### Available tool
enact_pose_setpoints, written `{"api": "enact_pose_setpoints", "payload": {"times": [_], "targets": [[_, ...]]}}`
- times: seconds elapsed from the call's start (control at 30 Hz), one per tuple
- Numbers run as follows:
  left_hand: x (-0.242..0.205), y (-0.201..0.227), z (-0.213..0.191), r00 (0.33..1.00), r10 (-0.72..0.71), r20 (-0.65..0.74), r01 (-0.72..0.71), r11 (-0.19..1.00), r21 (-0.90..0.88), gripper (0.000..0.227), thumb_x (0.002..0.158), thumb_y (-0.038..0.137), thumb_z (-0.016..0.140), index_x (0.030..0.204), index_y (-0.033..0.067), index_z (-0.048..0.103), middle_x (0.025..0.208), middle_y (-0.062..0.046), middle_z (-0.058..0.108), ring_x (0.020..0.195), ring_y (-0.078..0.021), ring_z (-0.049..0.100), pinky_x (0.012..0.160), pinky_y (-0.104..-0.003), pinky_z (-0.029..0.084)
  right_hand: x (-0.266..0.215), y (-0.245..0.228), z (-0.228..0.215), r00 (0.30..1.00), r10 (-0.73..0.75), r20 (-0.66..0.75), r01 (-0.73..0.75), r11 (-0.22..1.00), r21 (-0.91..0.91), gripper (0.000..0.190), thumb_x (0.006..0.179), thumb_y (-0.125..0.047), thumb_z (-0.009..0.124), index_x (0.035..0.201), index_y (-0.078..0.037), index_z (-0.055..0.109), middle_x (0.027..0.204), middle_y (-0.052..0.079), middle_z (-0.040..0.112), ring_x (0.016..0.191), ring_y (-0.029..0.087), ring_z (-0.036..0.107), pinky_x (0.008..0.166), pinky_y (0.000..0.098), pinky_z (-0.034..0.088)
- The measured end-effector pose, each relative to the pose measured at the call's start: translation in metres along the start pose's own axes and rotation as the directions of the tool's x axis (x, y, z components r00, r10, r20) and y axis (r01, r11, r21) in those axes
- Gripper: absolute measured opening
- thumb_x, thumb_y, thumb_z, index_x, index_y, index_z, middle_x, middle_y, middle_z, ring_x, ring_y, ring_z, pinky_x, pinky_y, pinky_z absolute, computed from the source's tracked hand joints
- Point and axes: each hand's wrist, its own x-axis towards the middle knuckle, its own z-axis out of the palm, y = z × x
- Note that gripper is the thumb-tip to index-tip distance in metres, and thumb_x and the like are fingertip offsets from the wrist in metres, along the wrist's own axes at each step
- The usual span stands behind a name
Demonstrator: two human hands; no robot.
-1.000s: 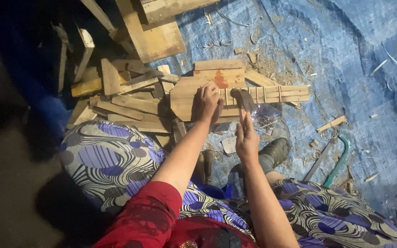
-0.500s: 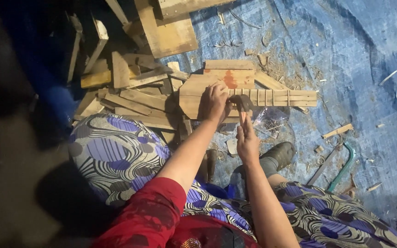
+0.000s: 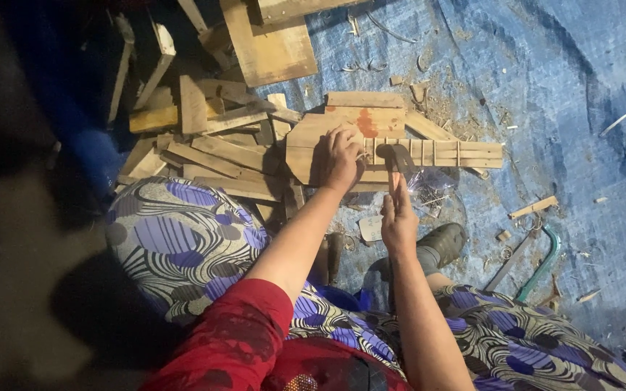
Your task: Assembling a wooden stringed instrument by positioning the neck and body, then hammering fasteners into the fretboard.
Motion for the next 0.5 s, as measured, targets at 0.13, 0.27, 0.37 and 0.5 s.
{"api": "enact_pose_setpoints", "payload": {"times": [0.13, 0.27, 0.37, 0.5], "targets": [[0.012, 0.014, -0.026, 0.997, 0.029, 0.067, -0.034, 0.996, 0.076, 0.012, 0.071, 0.027, 0.071, 0.08, 0.0183, 0.07, 0.119, -0.004, 0.061, 0.133, -0.0317, 0.05, 0.117, -0.047, 0.036, -0.003, -0.008, -0.003, 0.998, -0.054, -0.015, 0.054, 0.998, 0.034, 0.053, 0.109, -0.02, 0.052, 0.16, -0.023, 0.038, 0.113, 0.026, 0.072, 0.093, 0.046, 0.072, 0.077, 0.0572, 0.058], [0.019, 0.042, -0.063, 0.989, -0.008, 0.146, -0.01, 0.992, 0.124, 0.033, 0.059, 0.025, 0.087, 0.087, 0.0156, 0.071, 0.124, -0.003, 0.06, 0.138, -0.0294, 0.046, 0.122, -0.048, 0.032, 0.002, -0.005, 0.0, 0.999, -0.037, 0.005, 0.037, 0.999, -0.039, 0.055, 0.105, -0.024, 0.057, 0.158, -0.023, 0.042, 0.114, 0.025, 0.072, 0.096, 0.045, 0.071, 0.08, 0.0587, 0.057], [0.022, 0.05, -0.071, 0.971, -0.101, 0.216, 0.082, 0.992, 0.095, 0.044, 0.062, 0.026, 0.091, 0.097, 0.0098, 0.069, 0.134, -0.011, 0.056, 0.147, -0.0363, 0.034, 0.127, -0.052, 0.021, 0.006, -0.008, 0.0, 0.998, -0.053, 0.014, 0.054, 0.996, -0.069, 0.057, 0.105, -0.022, 0.057, 0.159, -0.024, 0.04, 0.118, 0.021, 0.073, 0.095, 0.043, 0.072, 0.079, 0.056, 0.056], [0.024, 0.052, -0.084, 0.948, -0.08, 0.308, 0.007, 0.973, 0.232, 0.06, 0.064, 0.037, 0.092, 0.114, 0.0145, 0.067, 0.14, -0.011, 0.051, 0.148, -0.0354, 0.032, 0.125, -0.054, 0.023, 0.006, -0.008, 0.0, 0.995, -0.04, 0.087, 0.053, 0.988, -0.146, 0.061, 0.103, -0.023, 0.058, 0.16, -0.029, 0.036, 0.114, 0.026, 0.072, 0.099, 0.049, 0.069, 0.082, 0.0626, 0.053]]}}
